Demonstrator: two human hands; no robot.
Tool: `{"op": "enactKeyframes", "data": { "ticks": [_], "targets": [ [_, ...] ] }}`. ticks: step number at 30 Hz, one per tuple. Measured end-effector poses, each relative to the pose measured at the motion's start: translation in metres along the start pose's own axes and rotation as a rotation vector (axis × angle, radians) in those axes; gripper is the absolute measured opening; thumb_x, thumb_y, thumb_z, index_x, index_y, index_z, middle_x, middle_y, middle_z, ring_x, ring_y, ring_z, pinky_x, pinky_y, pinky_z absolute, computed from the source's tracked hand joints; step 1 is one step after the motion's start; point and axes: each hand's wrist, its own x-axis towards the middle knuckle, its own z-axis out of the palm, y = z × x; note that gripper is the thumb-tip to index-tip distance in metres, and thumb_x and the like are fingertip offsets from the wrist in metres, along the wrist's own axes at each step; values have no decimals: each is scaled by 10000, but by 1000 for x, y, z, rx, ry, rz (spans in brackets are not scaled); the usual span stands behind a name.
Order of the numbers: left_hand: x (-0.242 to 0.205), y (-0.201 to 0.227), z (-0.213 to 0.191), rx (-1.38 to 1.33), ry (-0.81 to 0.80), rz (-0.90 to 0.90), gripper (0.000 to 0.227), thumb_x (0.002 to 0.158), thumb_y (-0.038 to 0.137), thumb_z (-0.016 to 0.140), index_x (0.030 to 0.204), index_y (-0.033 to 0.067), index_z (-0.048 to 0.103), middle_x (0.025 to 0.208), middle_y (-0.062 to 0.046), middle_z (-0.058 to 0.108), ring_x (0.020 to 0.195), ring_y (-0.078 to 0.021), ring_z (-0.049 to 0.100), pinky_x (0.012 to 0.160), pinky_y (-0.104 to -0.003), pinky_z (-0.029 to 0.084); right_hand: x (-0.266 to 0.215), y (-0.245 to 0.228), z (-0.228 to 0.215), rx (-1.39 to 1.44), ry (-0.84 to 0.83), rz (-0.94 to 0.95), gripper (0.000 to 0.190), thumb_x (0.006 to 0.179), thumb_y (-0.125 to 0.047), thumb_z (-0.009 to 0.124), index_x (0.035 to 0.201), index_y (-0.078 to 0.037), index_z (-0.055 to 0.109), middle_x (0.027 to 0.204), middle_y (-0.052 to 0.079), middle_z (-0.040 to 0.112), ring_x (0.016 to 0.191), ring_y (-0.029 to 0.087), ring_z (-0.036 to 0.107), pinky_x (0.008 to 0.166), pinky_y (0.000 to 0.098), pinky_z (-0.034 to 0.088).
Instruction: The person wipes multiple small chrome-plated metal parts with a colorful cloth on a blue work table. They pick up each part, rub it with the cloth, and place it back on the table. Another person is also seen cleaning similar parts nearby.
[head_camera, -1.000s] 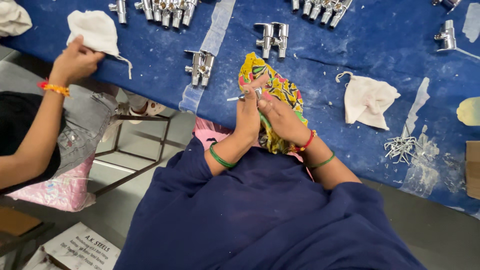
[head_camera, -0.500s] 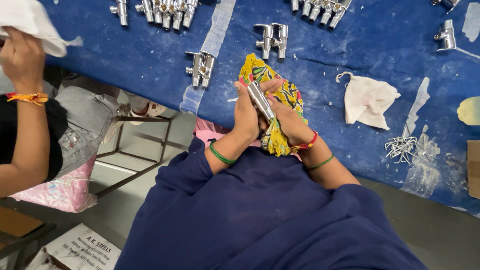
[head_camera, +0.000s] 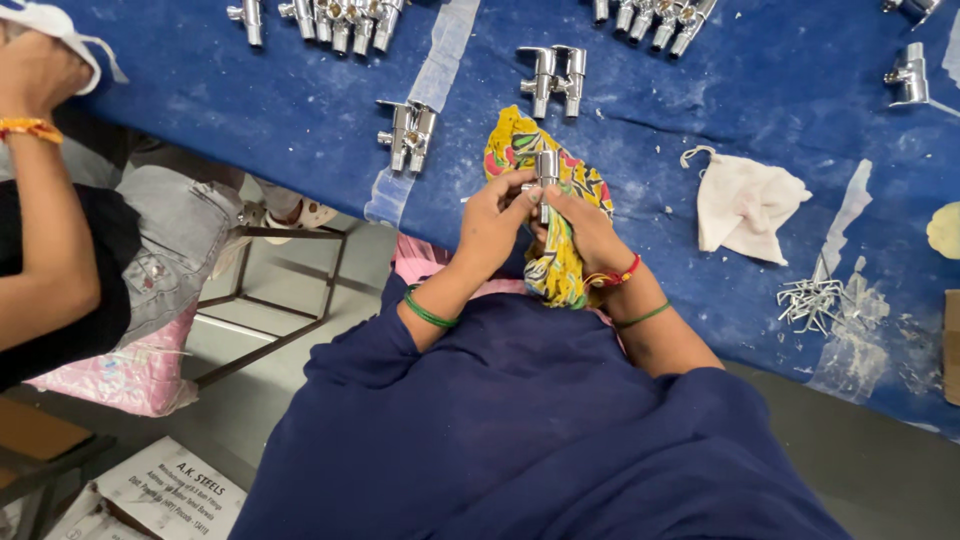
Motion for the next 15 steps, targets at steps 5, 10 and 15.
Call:
{"op": "enactKeyframes", "data": {
  "ticks": [5, 10, 15],
  "targets": [
    [-8, 33, -19, 271, 136, 247, 272, 912, 124, 780, 1154, 10, 729, 982, -65, 741, 877, -162, 689, 794, -300, 562, 20, 24, -9, -360, 76, -49, 404, 1011, -455, 499, 1111, -111, 685, 818, -20, 650, 671, 64, 625, 613, 223, 505],
    [2, 65, -63, 963, 264, 783, 257, 871, 160, 831, 1087, 55, 742, 978, -91, 712, 940, -318, 643, 855, -404, 520, 29, 31, -18, -317, -3, -190, 371, 1085, -398, 564, 1107, -45, 676, 873, -6, 632, 740, 47, 567, 678, 211, 462],
    [21, 71, -90, 1235, 261, 818, 263, 891, 247, 818, 1071, 69, 748, 985, -52, 696, 1019, -289, 596, 929, -439, 465, 29, 30, -18, -293, 16, -138, 327, 1057, -374, 568, 1078, -60, 655, 838, -4, 636, 699, 53, 577, 641, 223, 470]
  ]
}}
